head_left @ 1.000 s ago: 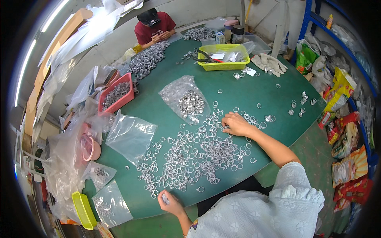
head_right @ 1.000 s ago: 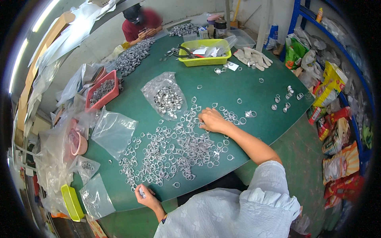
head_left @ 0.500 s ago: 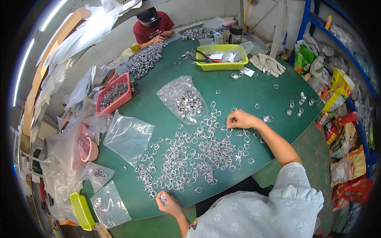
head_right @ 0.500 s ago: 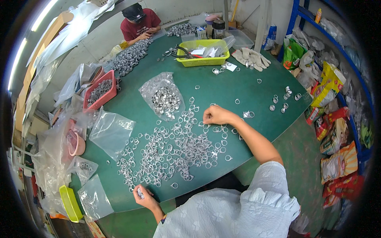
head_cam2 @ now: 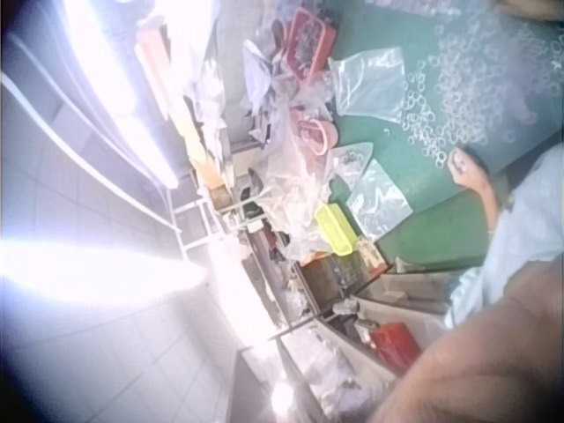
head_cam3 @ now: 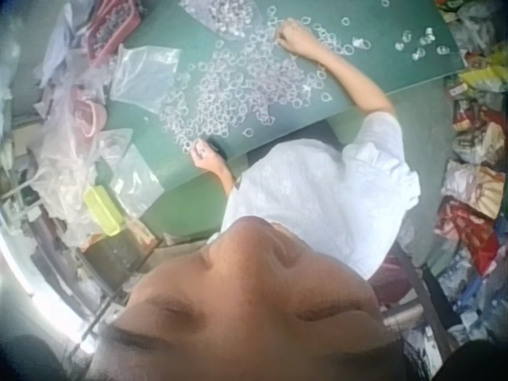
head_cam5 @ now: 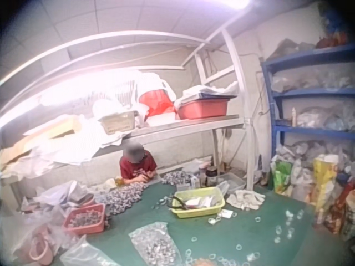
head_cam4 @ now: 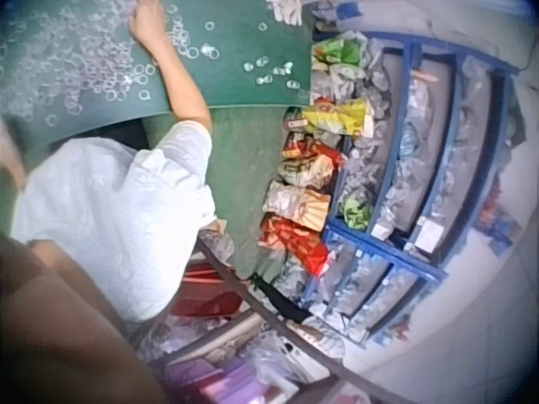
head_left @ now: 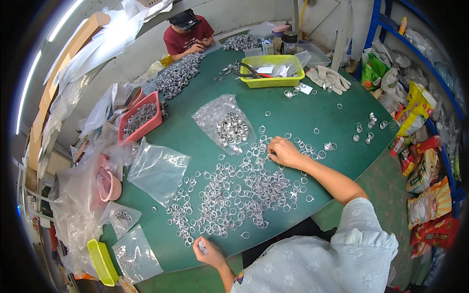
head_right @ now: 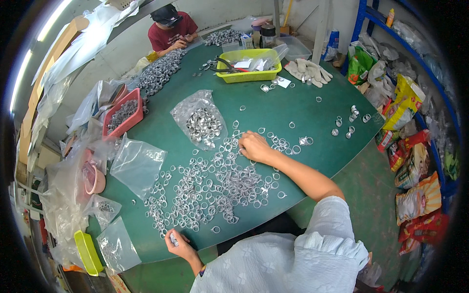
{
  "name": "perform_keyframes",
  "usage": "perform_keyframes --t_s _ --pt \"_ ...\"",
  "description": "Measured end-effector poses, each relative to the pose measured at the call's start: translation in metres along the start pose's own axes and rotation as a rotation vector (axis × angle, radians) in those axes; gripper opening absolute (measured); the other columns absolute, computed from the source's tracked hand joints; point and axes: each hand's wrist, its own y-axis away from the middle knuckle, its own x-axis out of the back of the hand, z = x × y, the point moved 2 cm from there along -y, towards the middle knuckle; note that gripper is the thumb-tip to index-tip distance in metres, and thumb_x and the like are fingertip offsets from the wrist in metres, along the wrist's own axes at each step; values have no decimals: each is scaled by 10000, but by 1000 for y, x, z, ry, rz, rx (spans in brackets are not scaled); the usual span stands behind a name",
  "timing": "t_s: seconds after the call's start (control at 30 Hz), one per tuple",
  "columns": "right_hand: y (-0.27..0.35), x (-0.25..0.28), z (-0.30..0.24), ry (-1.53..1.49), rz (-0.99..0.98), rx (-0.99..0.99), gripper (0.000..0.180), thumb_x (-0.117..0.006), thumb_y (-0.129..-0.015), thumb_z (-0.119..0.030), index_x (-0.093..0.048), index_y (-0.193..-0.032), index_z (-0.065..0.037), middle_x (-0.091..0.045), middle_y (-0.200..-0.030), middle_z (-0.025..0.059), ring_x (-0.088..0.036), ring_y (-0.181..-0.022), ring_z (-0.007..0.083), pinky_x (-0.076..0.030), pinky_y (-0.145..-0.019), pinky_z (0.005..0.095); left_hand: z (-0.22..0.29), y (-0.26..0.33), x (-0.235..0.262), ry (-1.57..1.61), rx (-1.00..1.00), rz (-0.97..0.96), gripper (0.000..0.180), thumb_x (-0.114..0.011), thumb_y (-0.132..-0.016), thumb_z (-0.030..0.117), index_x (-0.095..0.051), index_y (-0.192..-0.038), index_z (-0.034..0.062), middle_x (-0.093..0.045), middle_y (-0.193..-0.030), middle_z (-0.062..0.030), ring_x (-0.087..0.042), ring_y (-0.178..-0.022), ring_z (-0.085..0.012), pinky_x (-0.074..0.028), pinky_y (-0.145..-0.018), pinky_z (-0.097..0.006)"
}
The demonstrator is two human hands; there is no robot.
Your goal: The person sorts through a pile of small metal rings on a green table, picking up individual rings, placing some into a clear plastic bag, and holding a small stack of sorted rings in their left hand.
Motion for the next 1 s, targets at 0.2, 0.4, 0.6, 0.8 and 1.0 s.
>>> perform_keyframes --t_s 0.2,0.4,0.6,0.8,1.0 --pt "-9 47 53 -191 2 -284 94 -646 -727 -128 -652 -705 -37 -649 -674 141 -642 -667 301 -510 -628 385 0 0 0 9 -5 16 38 -542 -885 27 -553 -908 -1 -484 -640 6 -398 -479 -42 -296 -412 -177" --pt "-23 75 125 236 298 -611 343 -660 -773 -181 -575 -1067 -27 -601 -1078 177 -578 -987 348 -481 -808 445 -4 -1 1 -22 -38 -8 91 -535 -921 89 -539 -930 -2 -481 -656 -11 -397 -466 -52 -293 -400 -194" --pt "-52 26 98 106 91 -304 597 -628 -821 -369 -464 -1283 -29 -420 -1362 175 -384 -1272 322 -350 -1015 449 -2 -1 0 -16 -30 -17 93 -535 -919 91 -540 -929 -2 -477 -659 -11 -397 -468 -52 -293 -399 -196" --pt "-73 -21 59 187 -96 -177 590 -458 -908 -472 -444 -1315 -45 -328 -1419 216 -273 -1337 377 -254 -1078 475 -13 -3 4 -71 -60 -2 101 -531 -922 99 -539 -936 0 -471 -651 -8 -397 -470 -54 -295 -404 -198" --pt "21 -17 -9 20 -257 128 567 -511 -906 -396 -416 -1317 -18 -298 -1439 206 -244 -1356 363 -231 -1105 470 -6 0 3 -11 32 -15 60 -535 -895 46 -545 -917 -10 -476 -729 5 -397 -550 -47 -323 -462 -173"
